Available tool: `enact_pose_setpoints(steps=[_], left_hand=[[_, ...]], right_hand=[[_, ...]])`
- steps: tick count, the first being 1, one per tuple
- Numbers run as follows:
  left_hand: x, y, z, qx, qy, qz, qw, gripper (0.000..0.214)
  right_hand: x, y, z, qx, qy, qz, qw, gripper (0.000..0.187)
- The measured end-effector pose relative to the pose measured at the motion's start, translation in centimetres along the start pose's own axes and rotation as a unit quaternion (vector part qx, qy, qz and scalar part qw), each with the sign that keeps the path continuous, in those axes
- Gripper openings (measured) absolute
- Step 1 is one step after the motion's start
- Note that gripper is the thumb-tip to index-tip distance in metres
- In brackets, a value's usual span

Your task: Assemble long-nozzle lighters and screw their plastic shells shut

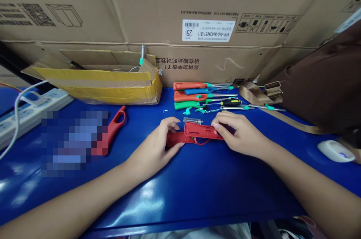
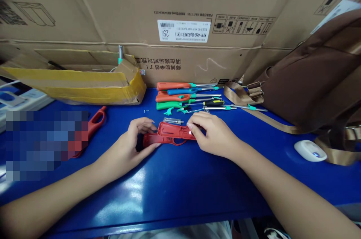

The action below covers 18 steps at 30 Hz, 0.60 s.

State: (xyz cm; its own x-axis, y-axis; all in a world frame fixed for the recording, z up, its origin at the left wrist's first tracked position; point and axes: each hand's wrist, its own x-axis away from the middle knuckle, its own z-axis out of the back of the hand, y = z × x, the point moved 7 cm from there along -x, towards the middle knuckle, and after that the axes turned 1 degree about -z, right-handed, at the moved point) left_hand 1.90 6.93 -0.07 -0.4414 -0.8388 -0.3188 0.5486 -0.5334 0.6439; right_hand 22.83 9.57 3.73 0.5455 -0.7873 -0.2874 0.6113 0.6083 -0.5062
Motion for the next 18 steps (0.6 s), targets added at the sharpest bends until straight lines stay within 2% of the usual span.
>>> enact_pose_setpoints(steps=[2,5,7,8,11,13,16,18], left_hand=[[-0.1,-0.2,-0.1,-0.017,-0.011,0.005,1.0,0.048],[-0.3,0.0,0.2,-0.04,-0.018,0.004,0.999,0.043],[-0.5,0.6,0.5,-0.048,-0.014,-0.005,0.999,0.032],[-0.5,0.9,0.6,-0.049,-0.015,-0.013,0.999,0.025],[-0.5,2.1,0.6,-0.044,-0.041,-0.046,0.997,0.016],[-0.4,3.0,0.3,-0.043,-0.069,-0.078,0.994,0.016],[0.0,3.9,-0.2,-0.044,-0.113,-0.12,0.985,0.027],[0.3,4.2,-0.6,-0.045,-0.141,-0.136,0.98,0.035]], right_hand=[[0.1,-0.7,-0.8,-0.006,-0.052,0.039,0.998,0.024],[0.3,-1.5,-2.0,0.019,-0.112,0.069,0.991,0.016],[0.1,-1.2,-1.7,0.068,-0.088,0.046,0.993,0.032],[-0.1,-0.8,-1.2,0.094,-0.058,0.026,0.994,0.034],[-0.2,1.4,1.3,0.148,0.059,-0.049,0.986,0.019],[0.0,3.2,2.8,0.194,0.102,-0.087,0.972,0.013],[0.5,6.1,3.7,0.302,0.079,-0.134,0.941,0.022],[0.8,7.6,3.7,0.328,0.055,-0.142,0.932,0.025]])
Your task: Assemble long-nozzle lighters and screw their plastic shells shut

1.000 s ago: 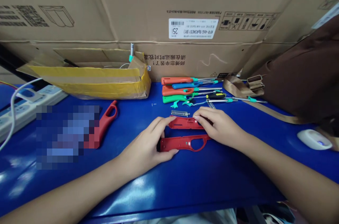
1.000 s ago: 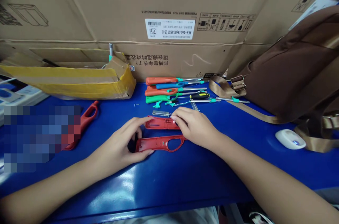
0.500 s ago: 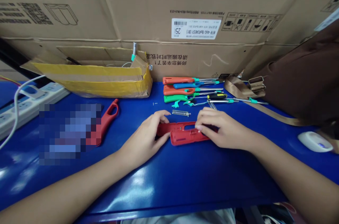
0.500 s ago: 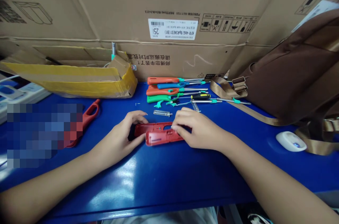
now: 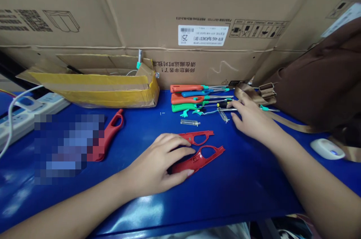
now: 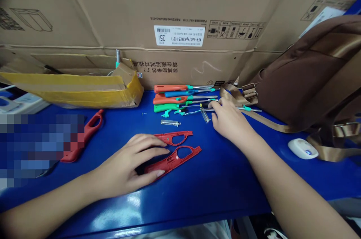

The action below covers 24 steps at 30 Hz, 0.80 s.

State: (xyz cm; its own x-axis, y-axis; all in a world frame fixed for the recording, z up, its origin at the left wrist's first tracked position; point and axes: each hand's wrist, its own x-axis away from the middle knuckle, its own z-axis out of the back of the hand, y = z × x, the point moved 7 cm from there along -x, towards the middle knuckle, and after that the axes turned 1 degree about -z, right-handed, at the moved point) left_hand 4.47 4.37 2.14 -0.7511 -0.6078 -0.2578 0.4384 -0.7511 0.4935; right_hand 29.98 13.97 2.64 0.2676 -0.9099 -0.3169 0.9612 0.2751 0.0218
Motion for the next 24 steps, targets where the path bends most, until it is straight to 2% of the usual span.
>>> enact_pose_setpoints(steps=[3,7,11,15,18,21,24], left_hand=[[0.1,0.4,-0.4,0.004,-0.03,-0.016,0.999,0.041],[0.1,0.7,-0.6,0.004,-0.043,-0.034,0.998,0.037],[0.1,0.9,-0.2,-0.021,-0.018,-0.029,0.999,0.026],[0.2,1.0,0.3,-0.062,-0.004,-0.01,0.998,0.02],[0.1,0.6,0.7,-0.103,-0.005,0.02,0.994,0.017],[0.1,-0.1,1.0,-0.13,-0.005,0.058,0.99,0.014],[0.1,-0.8,1.1,-0.134,0.001,0.085,0.987,0.011]], right_hand=[[-0.2,0.9,-1.1,-0.006,-0.011,0.005,1.0,0.026],[-0.7,1.2,-1.4,-0.035,-0.008,0.006,0.999,0.009],[-1.1,0.6,0.2,-0.065,0.028,0.015,0.997,0.001],[-0.6,-1.9,2.1,-0.129,0.031,0.053,0.99,0.002],[0.6,-5.3,1.9,-0.258,-0.094,0.151,0.95,0.008],[1.5,-6.8,1.6,-0.287,-0.164,0.164,0.929,0.011],[1.9,-7.4,1.3,-0.292,-0.204,0.182,0.917,0.021]])
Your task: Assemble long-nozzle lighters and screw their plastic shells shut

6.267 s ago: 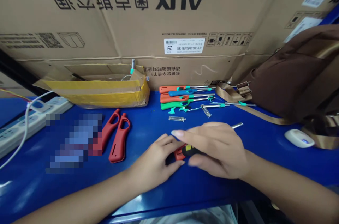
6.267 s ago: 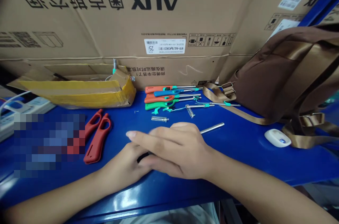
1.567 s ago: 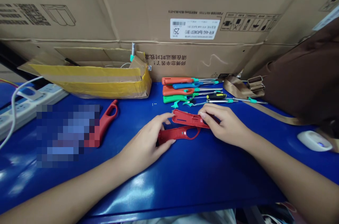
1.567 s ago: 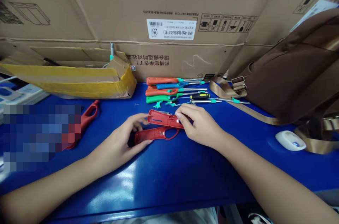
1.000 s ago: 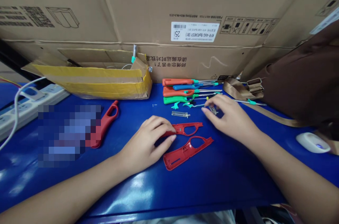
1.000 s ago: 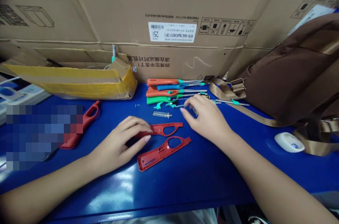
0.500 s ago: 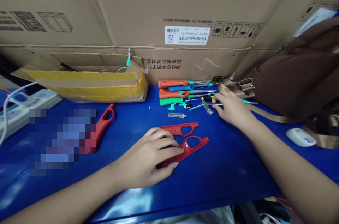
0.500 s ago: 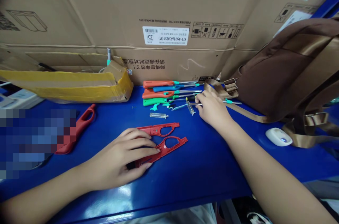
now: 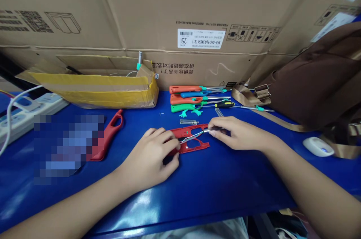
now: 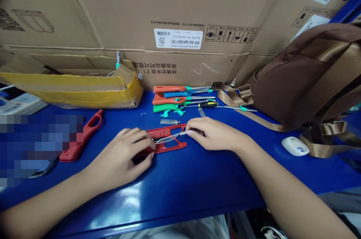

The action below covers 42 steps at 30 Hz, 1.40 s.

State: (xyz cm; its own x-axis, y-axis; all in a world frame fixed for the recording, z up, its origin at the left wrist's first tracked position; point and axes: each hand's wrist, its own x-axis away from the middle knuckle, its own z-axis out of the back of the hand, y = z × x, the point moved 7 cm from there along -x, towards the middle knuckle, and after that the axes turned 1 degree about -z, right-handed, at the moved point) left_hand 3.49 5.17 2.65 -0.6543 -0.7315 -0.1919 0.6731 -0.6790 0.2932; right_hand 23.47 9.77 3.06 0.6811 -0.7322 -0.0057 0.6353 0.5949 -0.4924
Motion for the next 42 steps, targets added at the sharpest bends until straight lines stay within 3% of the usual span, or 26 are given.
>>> enact_pose_setpoints(steps=[10,13,18,23,42], left_hand=[[-0.1,-0.8,-0.3,0.02,0.016,0.019,0.999,0.004],[0.0,-0.9,-0.3,0.026,0.021,0.018,0.999,0.013],[0.1,-0.9,-0.4,0.03,0.029,0.008,0.999,0.03],[-0.1,-1.1,-0.6,0.028,0.03,0.006,0.999,0.026],[-0.3,-1.5,-0.4,0.076,0.046,0.022,0.996,0.027]], right_hand=[[0.3,0.0,-0.4,-0.017,-0.066,0.019,0.997,0.015],[0.5,-0.1,-0.3,-0.023,-0.075,0.007,0.997,0.016],[0.4,-0.2,-0.4,-0.014,-0.063,0.031,0.997,0.015],[0.2,-0.3,-0.5,0.003,-0.036,0.044,0.998,0.013],[0.2,-1.4,-1.1,0.118,-0.028,0.037,0.992,0.015]])
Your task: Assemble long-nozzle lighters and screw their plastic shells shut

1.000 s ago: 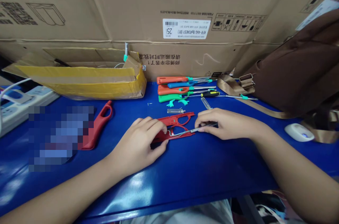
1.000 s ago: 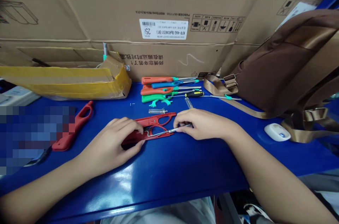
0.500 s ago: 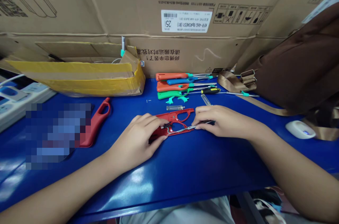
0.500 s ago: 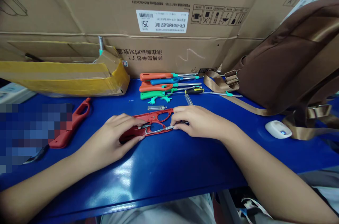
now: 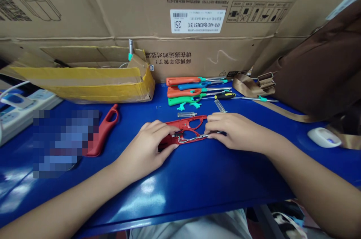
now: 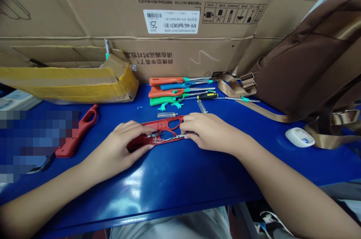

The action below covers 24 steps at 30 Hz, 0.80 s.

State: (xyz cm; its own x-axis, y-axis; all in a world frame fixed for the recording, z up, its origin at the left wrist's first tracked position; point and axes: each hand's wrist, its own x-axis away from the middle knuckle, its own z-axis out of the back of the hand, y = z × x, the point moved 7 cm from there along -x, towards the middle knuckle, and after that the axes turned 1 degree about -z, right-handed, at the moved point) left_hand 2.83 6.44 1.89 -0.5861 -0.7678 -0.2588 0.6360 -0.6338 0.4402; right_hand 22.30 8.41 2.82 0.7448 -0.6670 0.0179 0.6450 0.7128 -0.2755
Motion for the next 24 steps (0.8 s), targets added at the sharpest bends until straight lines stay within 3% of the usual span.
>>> enact_pose_setpoints(steps=[8,17,24], left_hand=[[-0.1,0.3,0.0,0.002,-0.004,0.009,1.0,0.023],[-0.1,0.0,-0.2,0.019,-0.009,0.021,1.0,0.026],[0.0,0.0,-0.1,0.004,-0.01,0.024,1.0,0.028]], right_hand=[[0.2,0.3,-0.2,0.048,-0.022,-0.042,0.998,0.016],[0.1,-1.1,-0.4,0.124,0.013,0.022,0.992,0.024],[0.5,-0.8,0.7,0.049,0.037,0.008,0.998,0.017]])
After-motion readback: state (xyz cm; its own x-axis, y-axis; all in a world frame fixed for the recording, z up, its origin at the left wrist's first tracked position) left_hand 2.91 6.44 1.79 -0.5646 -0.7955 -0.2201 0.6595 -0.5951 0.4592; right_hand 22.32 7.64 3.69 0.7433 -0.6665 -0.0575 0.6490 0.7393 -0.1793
